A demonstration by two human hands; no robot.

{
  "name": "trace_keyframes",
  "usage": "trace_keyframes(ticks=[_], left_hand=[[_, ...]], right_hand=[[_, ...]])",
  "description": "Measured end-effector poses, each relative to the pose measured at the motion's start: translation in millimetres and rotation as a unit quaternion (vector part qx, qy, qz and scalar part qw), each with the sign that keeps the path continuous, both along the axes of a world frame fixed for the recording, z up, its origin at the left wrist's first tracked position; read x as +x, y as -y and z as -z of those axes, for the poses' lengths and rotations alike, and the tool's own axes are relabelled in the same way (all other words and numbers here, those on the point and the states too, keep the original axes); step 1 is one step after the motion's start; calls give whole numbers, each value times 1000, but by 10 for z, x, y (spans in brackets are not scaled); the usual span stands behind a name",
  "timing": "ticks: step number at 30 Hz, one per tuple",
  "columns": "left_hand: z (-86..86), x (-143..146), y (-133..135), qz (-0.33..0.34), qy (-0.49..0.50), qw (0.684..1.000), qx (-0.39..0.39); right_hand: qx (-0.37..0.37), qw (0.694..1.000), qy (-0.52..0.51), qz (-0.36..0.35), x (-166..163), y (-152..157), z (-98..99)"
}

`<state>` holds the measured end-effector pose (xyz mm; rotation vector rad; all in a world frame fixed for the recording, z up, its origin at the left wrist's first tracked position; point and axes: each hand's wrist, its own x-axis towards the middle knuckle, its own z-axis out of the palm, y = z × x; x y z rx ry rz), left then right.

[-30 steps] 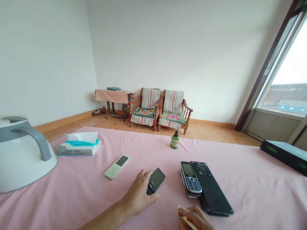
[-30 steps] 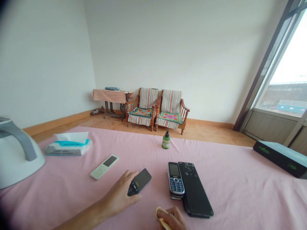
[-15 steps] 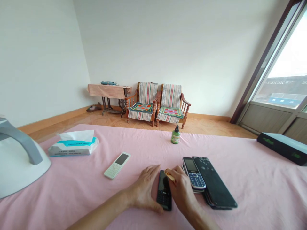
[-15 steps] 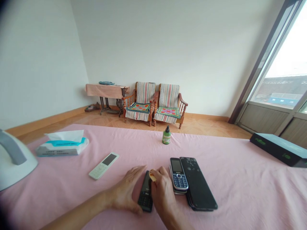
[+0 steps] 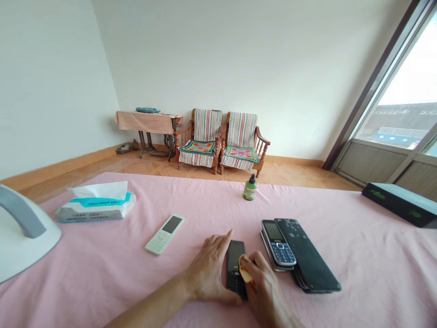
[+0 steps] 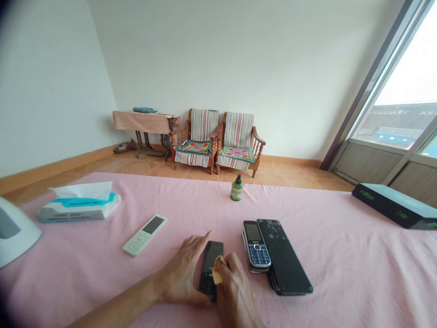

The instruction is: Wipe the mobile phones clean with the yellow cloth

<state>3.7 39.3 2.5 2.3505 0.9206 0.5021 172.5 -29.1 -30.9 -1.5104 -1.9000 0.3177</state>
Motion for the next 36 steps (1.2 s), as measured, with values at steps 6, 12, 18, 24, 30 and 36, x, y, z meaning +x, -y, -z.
trace_keyframes(ticks=[6,12,18,24,30,36], left_hand=[[-21,-46,-6,3,-38,999,0],[-100,-70,-54,24,-77,996,23],[-115,-42,-47,13,-87,996,27],[-81,-38,-35,-3,-85,996,34],[-72,-85,-89,31,-114,993,24],[-37,-103,-102,21,-93,995,34]], right_hand=[[-7,999,10,31,-9,-286,-177],[-13,1000,-10,7,-24,-34,2],[-38,998,-35,23,-3,-172,-132],[-30,998,-47,-16,39,23,4],[-24,998,-54,-33,59,206,152],[-44,999,-18,-20,34,201,93]])
